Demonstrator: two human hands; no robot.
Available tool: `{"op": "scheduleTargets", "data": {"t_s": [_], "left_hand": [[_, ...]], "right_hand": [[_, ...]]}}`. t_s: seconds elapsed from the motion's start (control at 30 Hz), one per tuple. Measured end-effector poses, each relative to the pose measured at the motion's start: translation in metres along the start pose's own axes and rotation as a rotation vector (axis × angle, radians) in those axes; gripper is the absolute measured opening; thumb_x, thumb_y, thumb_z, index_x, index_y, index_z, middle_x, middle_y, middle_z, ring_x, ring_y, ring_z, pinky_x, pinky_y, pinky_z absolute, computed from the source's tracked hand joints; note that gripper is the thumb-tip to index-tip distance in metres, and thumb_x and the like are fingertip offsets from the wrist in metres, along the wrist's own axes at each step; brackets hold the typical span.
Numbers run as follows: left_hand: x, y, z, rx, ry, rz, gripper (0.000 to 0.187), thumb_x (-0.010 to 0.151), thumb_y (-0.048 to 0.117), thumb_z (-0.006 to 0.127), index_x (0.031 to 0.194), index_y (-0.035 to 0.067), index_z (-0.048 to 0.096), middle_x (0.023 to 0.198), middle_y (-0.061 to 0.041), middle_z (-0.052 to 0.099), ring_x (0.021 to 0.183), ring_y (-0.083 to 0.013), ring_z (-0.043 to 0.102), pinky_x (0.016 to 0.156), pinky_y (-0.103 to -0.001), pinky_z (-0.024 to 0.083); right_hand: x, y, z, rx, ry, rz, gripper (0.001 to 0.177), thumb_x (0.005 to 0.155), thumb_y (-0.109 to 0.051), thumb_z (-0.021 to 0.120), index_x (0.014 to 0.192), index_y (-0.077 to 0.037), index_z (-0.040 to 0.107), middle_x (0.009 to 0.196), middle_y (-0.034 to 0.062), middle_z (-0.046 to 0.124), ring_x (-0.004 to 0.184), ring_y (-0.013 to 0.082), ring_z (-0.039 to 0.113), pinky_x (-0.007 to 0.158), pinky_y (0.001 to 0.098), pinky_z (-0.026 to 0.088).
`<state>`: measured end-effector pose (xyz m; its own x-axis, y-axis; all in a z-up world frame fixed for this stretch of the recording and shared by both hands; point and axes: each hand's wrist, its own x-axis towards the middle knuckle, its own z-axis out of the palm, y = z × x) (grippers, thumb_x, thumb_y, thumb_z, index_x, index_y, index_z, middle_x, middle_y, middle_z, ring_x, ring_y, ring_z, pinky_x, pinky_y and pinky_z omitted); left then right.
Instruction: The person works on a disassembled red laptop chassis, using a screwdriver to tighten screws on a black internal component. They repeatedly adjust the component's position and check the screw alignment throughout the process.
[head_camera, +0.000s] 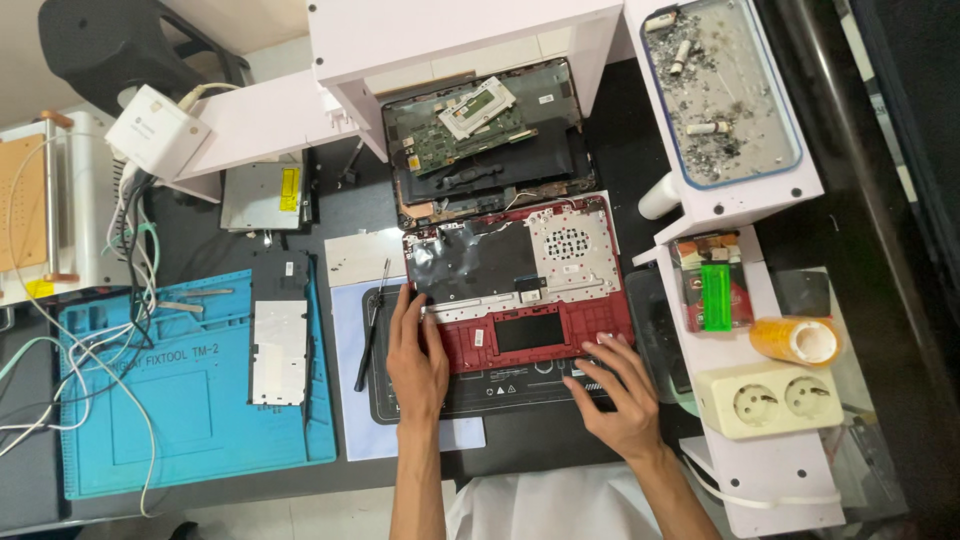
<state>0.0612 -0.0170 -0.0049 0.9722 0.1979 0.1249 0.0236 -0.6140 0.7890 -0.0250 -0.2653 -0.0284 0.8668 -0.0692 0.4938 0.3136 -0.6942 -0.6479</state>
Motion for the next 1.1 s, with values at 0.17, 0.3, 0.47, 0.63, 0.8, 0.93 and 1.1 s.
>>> {"op": "scheduleTargets", "data": {"t_s": [0.17, 0.3, 0.47, 0.63, 0.8, 0.93, 1.1], "left_hand": [[0.003, -0.019, -0.026, 0.456, 0.275, 0.019, 0.032, 0.094, 0.016, 0.066, 0.124, 0.004, 0.068, 0.118, -0.016, 0.064, 0.113, -0.0345, 0.056, 0.095, -0.05, 0.039], [0.004, -0.042, -0.037, 0.579, 0.236, -0.098, 0.025, 0.093, 0.021, 0.067, 0.115, 0.008, 0.07, 0.11, -0.013, 0.064, 0.107, -0.033, 0.055, 0.09, -0.049, 0.039], [0.004, -0.059, -0.033, 0.545, 0.254, -0.112, 0.017, 0.105, 0.019, 0.061, 0.113, 0.005, 0.065, 0.111, -0.011, 0.064, 0.107, -0.0307, 0.056, 0.095, -0.048, 0.037], [0.005, -0.047, -0.017, 0.306, 0.307, -0.067, 0.018, 0.108, 0.016, 0.057, 0.116, 0.001, 0.063, 0.109, -0.013, 0.062, 0.097, -0.0289, 0.059, 0.093, -0.045, 0.043], [0.006, -0.026, 0.002, 0.195, 0.232, 0.009, 0.017, 0.104, 0.01, 0.059, 0.114, -0.001, 0.066, 0.102, -0.014, 0.067, 0.091, -0.0314, 0.062, 0.082, -0.041, 0.049], [0.011, -0.022, 0.006, 0.058, 0.24, 0.025, 0.017, 0.106, 0.012, 0.058, 0.115, -0.001, 0.064, 0.105, -0.015, 0.067, 0.09, -0.0278, 0.065, 0.081, -0.038, 0.052], [0.011, -0.019, 0.006, 0.081, 0.203, -0.052, 0.017, 0.106, 0.012, 0.057, 0.114, -0.001, 0.065, 0.1, -0.014, 0.068, 0.086, -0.027, 0.067, 0.077, -0.038, 0.053]], "right_hand": [[0.034, -0.001, 0.019, 0.007, -0.118, 0.041, 0.043, 0.077, -0.017, 0.086, 0.116, -0.005, 0.073, 0.137, 0.0126, 0.062, 0.136, 0.0348, 0.053, 0.116, 0.0524, 0.044], [0.051, 0.001, 0.026, -0.002, -0.303, -0.088, 0.061, 0.07, -0.034, 0.087, 0.122, -0.007, 0.073, 0.143, 0.014, 0.056, 0.14, 0.0368, 0.045, 0.117, 0.0586, 0.032], [0.046, 0.007, 0.037, -0.034, -0.298, -0.066, 0.06, 0.071, -0.042, 0.087, 0.119, -0.008, 0.073, 0.14, 0.0118, 0.06, 0.139, 0.0323, 0.049, 0.12, 0.0558, 0.034], [0.039, 0.015, 0.041, -0.049, -0.246, -0.106, 0.056, 0.073, -0.043, 0.088, 0.113, -0.006, 0.074, 0.136, 0.0111, 0.063, 0.137, 0.0317, 0.052, 0.119, 0.0543, 0.036], [0.036, 0.015, 0.041, -0.025, -0.248, -0.096, 0.055, 0.073, -0.044, 0.088, 0.111, -0.006, 0.074, 0.135, 0.0112, 0.063, 0.137, 0.032, 0.052, 0.119, 0.0546, 0.036], [0.037, 0.016, 0.039, -0.015, -0.278, -0.075, 0.055, 0.074, -0.045, 0.087, 0.112, -0.007, 0.075, 0.137, 0.011, 0.063, 0.138, 0.0322, 0.05, 0.119, 0.0545, 0.034], [0.035, 0.017, 0.04, -0.019, -0.304, -0.083, 0.055, 0.073, -0.045, 0.087, 0.114, -0.01, 0.075, 0.134, 0.009, 0.063, 0.137, 0.0317, 0.049, 0.12, 0.055, 0.032]]}}
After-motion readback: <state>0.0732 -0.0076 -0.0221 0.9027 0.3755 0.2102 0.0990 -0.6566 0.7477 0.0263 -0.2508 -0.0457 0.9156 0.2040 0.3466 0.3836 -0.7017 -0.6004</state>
